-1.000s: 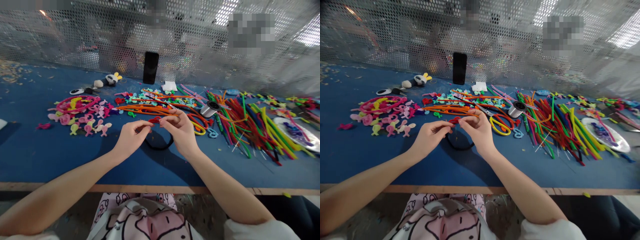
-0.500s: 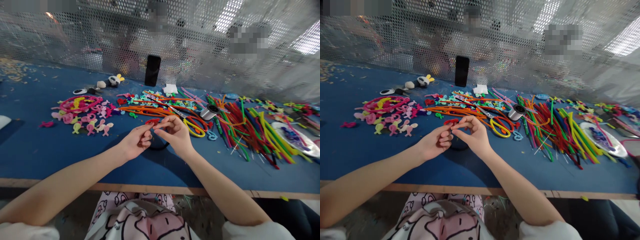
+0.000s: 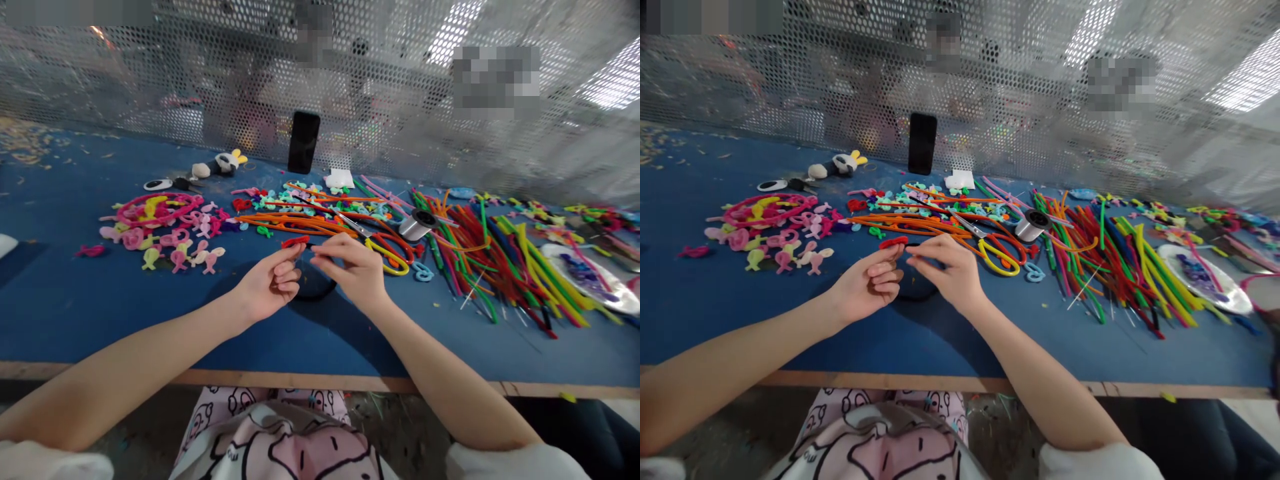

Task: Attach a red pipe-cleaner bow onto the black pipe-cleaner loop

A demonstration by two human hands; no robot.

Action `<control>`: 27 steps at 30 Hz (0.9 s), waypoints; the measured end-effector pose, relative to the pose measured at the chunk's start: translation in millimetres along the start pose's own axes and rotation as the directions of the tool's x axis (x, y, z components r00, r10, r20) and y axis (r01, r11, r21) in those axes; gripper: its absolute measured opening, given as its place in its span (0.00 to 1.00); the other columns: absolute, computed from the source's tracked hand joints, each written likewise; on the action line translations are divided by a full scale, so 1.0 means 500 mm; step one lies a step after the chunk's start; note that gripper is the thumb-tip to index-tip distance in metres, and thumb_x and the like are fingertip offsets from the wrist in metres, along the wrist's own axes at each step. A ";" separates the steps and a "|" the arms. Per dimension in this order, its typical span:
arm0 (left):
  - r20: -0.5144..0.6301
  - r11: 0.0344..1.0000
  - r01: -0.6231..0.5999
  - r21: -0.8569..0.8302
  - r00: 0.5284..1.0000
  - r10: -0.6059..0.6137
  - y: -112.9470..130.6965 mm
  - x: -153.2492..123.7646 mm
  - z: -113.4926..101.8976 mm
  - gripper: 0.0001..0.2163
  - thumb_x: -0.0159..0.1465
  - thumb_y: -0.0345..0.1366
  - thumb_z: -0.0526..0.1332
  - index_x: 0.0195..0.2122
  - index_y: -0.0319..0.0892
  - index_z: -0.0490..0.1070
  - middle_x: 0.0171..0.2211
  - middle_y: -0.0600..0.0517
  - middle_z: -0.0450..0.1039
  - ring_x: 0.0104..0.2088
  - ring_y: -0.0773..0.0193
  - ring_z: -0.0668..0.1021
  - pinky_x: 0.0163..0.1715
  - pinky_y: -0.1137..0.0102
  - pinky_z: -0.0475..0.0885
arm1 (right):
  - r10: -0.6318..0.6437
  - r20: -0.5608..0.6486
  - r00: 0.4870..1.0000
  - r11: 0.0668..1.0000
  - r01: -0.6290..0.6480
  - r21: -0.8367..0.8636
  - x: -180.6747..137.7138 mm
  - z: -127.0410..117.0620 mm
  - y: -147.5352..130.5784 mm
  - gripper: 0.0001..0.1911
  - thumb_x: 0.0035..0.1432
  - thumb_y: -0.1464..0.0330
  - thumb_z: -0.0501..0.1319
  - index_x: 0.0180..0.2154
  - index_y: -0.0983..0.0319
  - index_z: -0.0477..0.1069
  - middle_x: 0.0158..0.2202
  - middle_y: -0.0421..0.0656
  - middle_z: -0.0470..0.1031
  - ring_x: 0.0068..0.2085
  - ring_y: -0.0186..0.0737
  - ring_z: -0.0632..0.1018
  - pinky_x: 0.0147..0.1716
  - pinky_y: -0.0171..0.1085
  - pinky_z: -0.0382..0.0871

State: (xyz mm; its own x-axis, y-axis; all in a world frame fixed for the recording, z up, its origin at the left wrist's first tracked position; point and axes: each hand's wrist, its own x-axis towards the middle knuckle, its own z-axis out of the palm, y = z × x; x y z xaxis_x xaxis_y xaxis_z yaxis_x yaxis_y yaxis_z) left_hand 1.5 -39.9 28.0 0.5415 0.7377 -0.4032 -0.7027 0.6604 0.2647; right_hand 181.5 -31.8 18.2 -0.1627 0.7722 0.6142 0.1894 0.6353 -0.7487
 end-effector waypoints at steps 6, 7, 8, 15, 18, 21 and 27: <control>-0.045 1.000 0.024 0.001 0.999 -0.024 -0.015 0.000 0.001 0.18 0.74 0.28 0.50 0.26 0.36 0.68 0.10 0.61 0.52 0.12 0.77 0.60 0.11 0.81 0.53 | -0.290 0.061 0.955 0.913 0.295 -0.283 -0.014 0.015 -0.002 0.14 0.58 0.74 0.68 0.43 0.50 0.82 0.34 0.40 0.80 0.37 0.40 0.72 0.38 0.42 0.71; -0.048 1.000 0.028 0.002 0.998 -0.028 -0.017 -0.001 0.001 0.18 0.74 0.29 0.50 0.25 0.36 0.67 0.10 0.61 0.52 0.12 0.77 0.59 0.12 0.82 0.53 | -0.292 0.066 0.954 0.908 0.299 -0.293 -0.016 0.016 -0.003 0.14 0.58 0.74 0.68 0.42 0.49 0.83 0.34 0.40 0.80 0.37 0.41 0.72 0.38 0.42 0.71; -0.051 1.000 0.029 0.005 0.998 -0.029 -0.019 -0.002 0.002 0.18 0.74 0.29 0.51 0.25 0.37 0.67 0.10 0.61 0.51 0.12 0.77 0.59 0.12 0.82 0.53 | -0.279 0.073 0.958 0.912 0.288 -0.293 -0.017 0.017 -0.005 0.13 0.58 0.74 0.68 0.41 0.49 0.83 0.34 0.40 0.80 0.37 0.41 0.72 0.38 0.42 0.71; -0.047 0.999 -0.033 0.007 0.998 0.033 -0.023 -0.009 0.007 0.10 0.70 0.28 0.58 0.30 0.36 0.72 0.10 0.63 0.49 0.12 0.77 0.58 0.11 0.82 0.52 | 0.304 -0.136 0.943 0.947 -0.284 0.146 -0.023 0.043 -0.037 0.02 0.58 0.65 0.68 0.35 0.55 0.81 0.35 0.41 0.76 0.35 0.36 0.75 0.36 0.37 0.72; -0.051 0.998 -0.062 0.024 0.997 0.063 -0.024 -0.009 0.008 0.05 0.68 0.29 0.62 0.34 0.37 0.74 0.10 0.64 0.50 0.12 0.77 0.57 0.12 0.82 0.52 | 0.679 -0.045 0.733 0.633 -0.553 0.541 -0.025 0.058 -0.048 0.09 0.55 0.63 0.70 0.29 0.61 0.75 0.23 0.36 0.68 0.24 0.29 0.67 0.19 0.29 0.63; -0.065 0.993 -0.082 0.079 0.994 0.088 -0.027 -0.005 0.005 0.06 0.68 0.31 0.62 0.35 0.36 0.76 0.10 0.63 0.52 0.12 0.78 0.55 0.12 0.82 0.51 | 0.822 0.184 0.538 0.290 -0.675 0.678 -0.022 0.056 -0.052 0.11 0.52 0.66 0.71 0.29 0.64 0.72 0.23 0.35 0.67 0.19 0.24 0.62 0.11 0.24 0.51; -0.012 0.922 -0.140 0.362 0.988 0.155 -0.024 0.001 -0.012 0.11 0.58 0.36 0.72 0.26 0.38 0.73 0.11 0.63 0.52 0.14 0.78 0.51 0.12 0.82 0.49 | 0.705 0.681 0.198 -0.292 -0.794 0.534 -0.005 0.017 -0.038 0.09 0.64 0.74 0.57 0.30 0.65 0.64 0.22 0.33 0.64 0.13 0.18 0.55 0.06 0.20 0.46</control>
State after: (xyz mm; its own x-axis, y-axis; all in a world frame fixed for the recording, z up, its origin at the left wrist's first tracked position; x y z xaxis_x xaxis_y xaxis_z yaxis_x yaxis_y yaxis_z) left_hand 7.3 -48.4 19.4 0.4203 0.8296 -0.3675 -0.5566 0.5556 0.6176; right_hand 169.9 -45.9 28.8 -0.5581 0.5972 -0.5761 -0.4430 -0.8015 -0.4017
